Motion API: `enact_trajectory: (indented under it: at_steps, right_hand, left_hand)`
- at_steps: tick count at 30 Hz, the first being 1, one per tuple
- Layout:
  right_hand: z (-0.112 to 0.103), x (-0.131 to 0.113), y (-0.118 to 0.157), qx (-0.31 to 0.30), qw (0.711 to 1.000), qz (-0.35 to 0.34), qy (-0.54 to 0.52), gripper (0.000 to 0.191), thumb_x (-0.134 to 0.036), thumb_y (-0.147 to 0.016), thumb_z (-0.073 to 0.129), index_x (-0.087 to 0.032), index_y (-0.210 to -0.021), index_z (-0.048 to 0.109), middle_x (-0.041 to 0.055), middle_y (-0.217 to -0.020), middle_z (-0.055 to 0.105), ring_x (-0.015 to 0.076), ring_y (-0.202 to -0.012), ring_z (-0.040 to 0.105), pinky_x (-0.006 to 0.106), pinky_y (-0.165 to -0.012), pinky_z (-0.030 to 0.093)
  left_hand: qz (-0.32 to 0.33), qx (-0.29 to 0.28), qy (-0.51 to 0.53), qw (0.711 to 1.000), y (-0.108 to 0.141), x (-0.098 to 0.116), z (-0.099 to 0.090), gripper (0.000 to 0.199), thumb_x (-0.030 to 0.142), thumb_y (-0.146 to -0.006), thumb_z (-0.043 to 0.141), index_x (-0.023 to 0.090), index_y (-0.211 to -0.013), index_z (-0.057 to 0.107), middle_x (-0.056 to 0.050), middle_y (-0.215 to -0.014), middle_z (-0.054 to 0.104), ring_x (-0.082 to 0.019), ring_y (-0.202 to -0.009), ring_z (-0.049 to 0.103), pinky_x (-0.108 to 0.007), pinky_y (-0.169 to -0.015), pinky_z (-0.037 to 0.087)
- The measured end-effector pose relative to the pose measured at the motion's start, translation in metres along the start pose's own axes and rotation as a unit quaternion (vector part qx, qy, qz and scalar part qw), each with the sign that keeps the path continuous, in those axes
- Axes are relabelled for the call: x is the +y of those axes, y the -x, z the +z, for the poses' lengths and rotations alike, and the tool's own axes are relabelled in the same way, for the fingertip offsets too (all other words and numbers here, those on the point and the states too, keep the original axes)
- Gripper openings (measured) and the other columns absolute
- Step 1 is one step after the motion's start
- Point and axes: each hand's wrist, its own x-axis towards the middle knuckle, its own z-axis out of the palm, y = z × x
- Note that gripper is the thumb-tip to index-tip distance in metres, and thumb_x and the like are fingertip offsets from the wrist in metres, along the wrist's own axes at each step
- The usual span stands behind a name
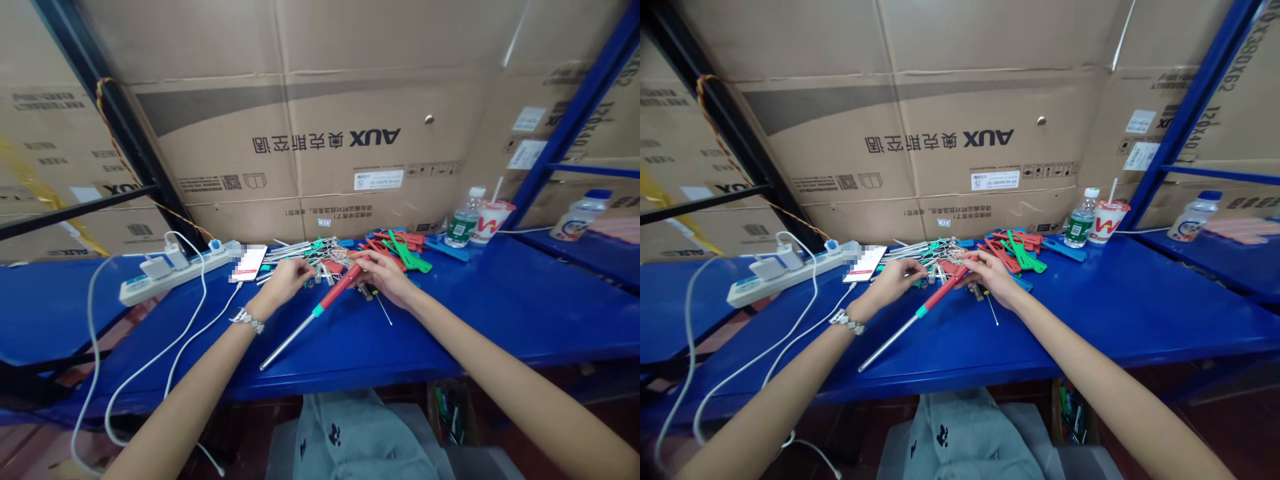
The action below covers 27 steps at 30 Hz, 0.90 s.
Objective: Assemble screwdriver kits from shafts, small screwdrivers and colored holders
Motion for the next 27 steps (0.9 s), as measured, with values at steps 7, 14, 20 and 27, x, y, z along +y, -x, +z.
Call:
enact_trajectory:
  at_steps: [7, 14, 20, 27]
  right_hand:
    - [0.001, 0.003, 0.000, 0.032, 0.999, 0.027, -0.033, 0.033, -0.036, -0.075, 0.079, -0.020, -0.096, 0.058, 0.0010, -0.080, 0.075, 0.0209, -0.067, 0.076, 0.027, -0.060, 0.050]
    - [-0.002, -0.002, 0.002, 0.110, 0.991, 0.030, -0.069, 0.023, -0.028, -0.073, 0.076, -0.021, -0.087, 0.059, -0.0004, -0.078, 0.074, 0.0205, -0.066, 0.075, 0.027, -0.060, 0.050]
    - [-0.009, -0.006, 0.000, 0.200, 0.969, 0.029, -0.138, 0.004, -0.019, -0.080, 0.064, -0.021, -0.082, 0.061, 0.0012, -0.076, 0.074, 0.0194, -0.065, 0.074, 0.028, -0.062, 0.053]
    - [-0.004, -0.001, 0.002, 0.216, 0.958, 0.035, -0.185, 0.004, -0.025, -0.090, 0.063, -0.023, -0.094, 0.064, 0.0047, -0.094, 0.077, 0.0235, -0.088, 0.077, 0.030, -0.067, 0.057]
  left_hand:
    - [0.058, -0.051, -0.123, 0.989, 0.005, -0.015, 0.002, 0.019, 0.022, -0.087, 0.059, 0.021, -0.077, 0.074, -0.011, -0.082, 0.070, -0.025, -0.078, 0.063, -0.036, -0.075, 0.046]
    - [0.046, -0.019, -0.051, 0.997, 0.011, -0.013, -0.020, 0.018, 0.030, -0.090, 0.060, 0.022, -0.088, 0.077, -0.010, -0.092, 0.072, -0.026, -0.086, 0.066, -0.040, -0.082, 0.050]
    - [-0.071, 0.170, 0.248, 0.951, 0.006, -0.011, -0.034, 0.024, 0.040, -0.087, 0.065, 0.017, -0.092, 0.073, -0.008, -0.087, 0.074, -0.021, -0.080, 0.067, -0.036, -0.082, 0.053]
    - [-0.131, 0.114, 0.522, 0.835, 0.004, 0.027, -0.019, 0.037, 0.042, -0.090, 0.053, 0.013, -0.108, 0.068, -0.016, -0.110, 0.074, -0.025, -0.097, 0.072, -0.039, -0.092, 0.055]
